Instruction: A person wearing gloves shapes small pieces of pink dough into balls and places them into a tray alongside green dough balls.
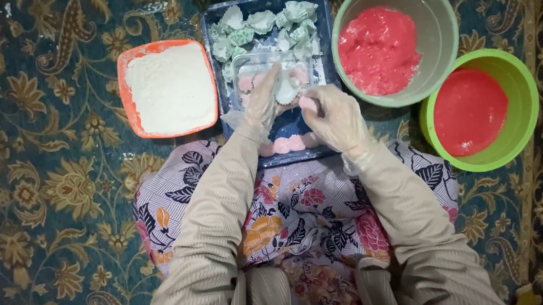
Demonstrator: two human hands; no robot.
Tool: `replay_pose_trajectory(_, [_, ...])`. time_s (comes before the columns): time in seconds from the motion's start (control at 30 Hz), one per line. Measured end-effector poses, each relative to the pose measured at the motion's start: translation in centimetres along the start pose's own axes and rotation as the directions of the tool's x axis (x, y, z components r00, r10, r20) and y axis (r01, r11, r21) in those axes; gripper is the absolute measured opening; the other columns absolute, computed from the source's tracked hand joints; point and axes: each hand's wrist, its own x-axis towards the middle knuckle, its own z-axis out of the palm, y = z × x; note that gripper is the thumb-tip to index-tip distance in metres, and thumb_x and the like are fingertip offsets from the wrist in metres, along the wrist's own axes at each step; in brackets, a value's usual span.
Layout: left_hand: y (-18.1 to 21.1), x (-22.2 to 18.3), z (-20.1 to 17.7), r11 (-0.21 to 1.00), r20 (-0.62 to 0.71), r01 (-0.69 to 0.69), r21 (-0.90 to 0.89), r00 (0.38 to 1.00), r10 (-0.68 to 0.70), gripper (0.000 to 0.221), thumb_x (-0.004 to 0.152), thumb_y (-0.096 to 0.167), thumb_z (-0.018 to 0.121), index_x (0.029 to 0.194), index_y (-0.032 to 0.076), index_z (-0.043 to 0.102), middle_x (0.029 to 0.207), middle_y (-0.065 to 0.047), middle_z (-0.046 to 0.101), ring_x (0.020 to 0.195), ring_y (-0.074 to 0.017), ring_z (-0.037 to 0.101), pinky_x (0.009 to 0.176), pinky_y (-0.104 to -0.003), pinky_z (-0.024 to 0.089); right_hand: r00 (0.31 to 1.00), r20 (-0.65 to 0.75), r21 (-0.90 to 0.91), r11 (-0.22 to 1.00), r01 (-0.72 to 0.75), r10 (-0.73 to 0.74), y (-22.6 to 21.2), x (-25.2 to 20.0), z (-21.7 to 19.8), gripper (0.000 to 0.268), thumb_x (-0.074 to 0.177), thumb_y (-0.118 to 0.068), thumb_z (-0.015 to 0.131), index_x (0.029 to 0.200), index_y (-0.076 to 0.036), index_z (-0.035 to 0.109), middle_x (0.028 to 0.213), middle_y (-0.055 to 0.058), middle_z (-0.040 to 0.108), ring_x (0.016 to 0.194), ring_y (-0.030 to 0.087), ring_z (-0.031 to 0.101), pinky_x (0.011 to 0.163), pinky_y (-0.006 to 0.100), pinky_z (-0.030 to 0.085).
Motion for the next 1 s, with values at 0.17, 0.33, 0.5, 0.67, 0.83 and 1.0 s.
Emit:
replay_pose_trajectory(0.17, [-3.4, 2.4, -1.5, 0.987, 0.023, 0.153, 0.047, 0.988, -0.154, 0.065, 0.090, 0.046, 0.076, 0.130, -0.002, 0.059, 0.120, -0.020, 0.068, 0.101, -0.0344, 0.072, 0.072, -0.063, 0.063, 0.978, -0.186, 0.091, 0.989, 0.116, -0.098, -1.5, 0.3, -0.8, 0.024, 0.087, -0.023, 0.074, 0.111, -0.023, 0.075, 0.086, 0.008, 0.066, 0.073, 0.025, 0.070, 0.060, 0.039, 0.056])
replay_pose_trajectory(0.33, [-1.7, -0.5, -0.1, 0.983, 0.169, 0.169, 0.069, 0.969, -0.179, 0.046, 0.102, 0.028, 0.058, 0.129, -0.009, 0.053, 0.111, -0.017, 0.065, 0.092, -0.0209, 0.068, 0.068, -0.031, 0.060, 0.959, -0.200, 0.071, 0.973, 0.220, -0.202, -1.5, 0.9, 0.5, 0.029, 0.086, -0.020, 0.075, 0.115, -0.020, 0.074, 0.092, 0.010, 0.070, 0.078, 0.029, 0.071, 0.064, 0.042, 0.057])
replay_pose_trajectory(0.5, [-3.8, 2.8, -1.8, 0.957, 0.137, 0.214, -0.196, 0.972, -0.190, 0.046, 0.092, 0.036, 0.077, 0.104, -0.007, 0.066, 0.084, -0.019, 0.070, 0.062, -0.0283, 0.071, 0.047, -0.039, 0.060, 0.920, -0.212, -0.049, 0.944, 0.327, -0.330, 0.0, 1.4, 1.3, 0.038, 0.086, -0.019, 0.077, 0.124, -0.015, 0.072, 0.097, 0.015, 0.070, 0.087, 0.034, 0.070, 0.073, 0.046, 0.059])
replay_pose_trajectory(0.67, [-3.5, 3.1, -2.7, 0.974, 0.149, 0.170, -0.151, 0.978, -0.147, 0.051, 0.090, 0.042, 0.078, 0.111, -0.004, 0.068, 0.102, -0.023, 0.075, 0.082, -0.0348, 0.077, 0.066, -0.052, 0.066, 0.911, -0.219, -0.090, 0.937, 0.337, -0.349, -0.2, 1.6, 0.6, 0.033, 0.086, -0.023, 0.078, 0.117, -0.016, 0.071, 0.096, 0.007, 0.067, 0.086, 0.030, 0.070, 0.077, 0.044, 0.057])
replay_pose_trajectory(0.83, [-0.1, -1.3, 0.9, 0.987, 0.138, 0.153, -0.053, 0.980, -0.144, 0.058, 0.085, 0.048, 0.079, 0.113, -0.003, 0.069, 0.102, -0.019, 0.074, 0.084, -0.0320, 0.076, 0.071, -0.046, 0.065, 0.940, -0.195, -0.100, 0.959, 0.264, -0.279, -0.8, 1.5, -0.1, 0.055, 0.076, -0.031, 0.087, 0.125, -0.016, 0.066, 0.109, 0.011, 0.062, 0.092, 0.037, 0.070, 0.076, 0.050, 0.059])
replay_pose_trajectory(1.0, [3.8, -6.7, 3.8, 0.972, 0.154, 0.228, 0.062, 0.960, -0.235, 0.052, 0.099, 0.040, 0.062, 0.081, -0.009, 0.054, 0.064, -0.002, 0.036, 0.053, -0.0076, 0.045, 0.048, -0.014, 0.047, 0.995, -0.036, -0.057, 0.994, 0.094, -0.096, 0.8, 2.0, 1.0, 0.060, 0.072, -0.035, 0.085, 0.128, -0.026, 0.066, 0.115, 0.007, 0.063, 0.096, 0.036, 0.072, 0.080, 0.051, 0.060])
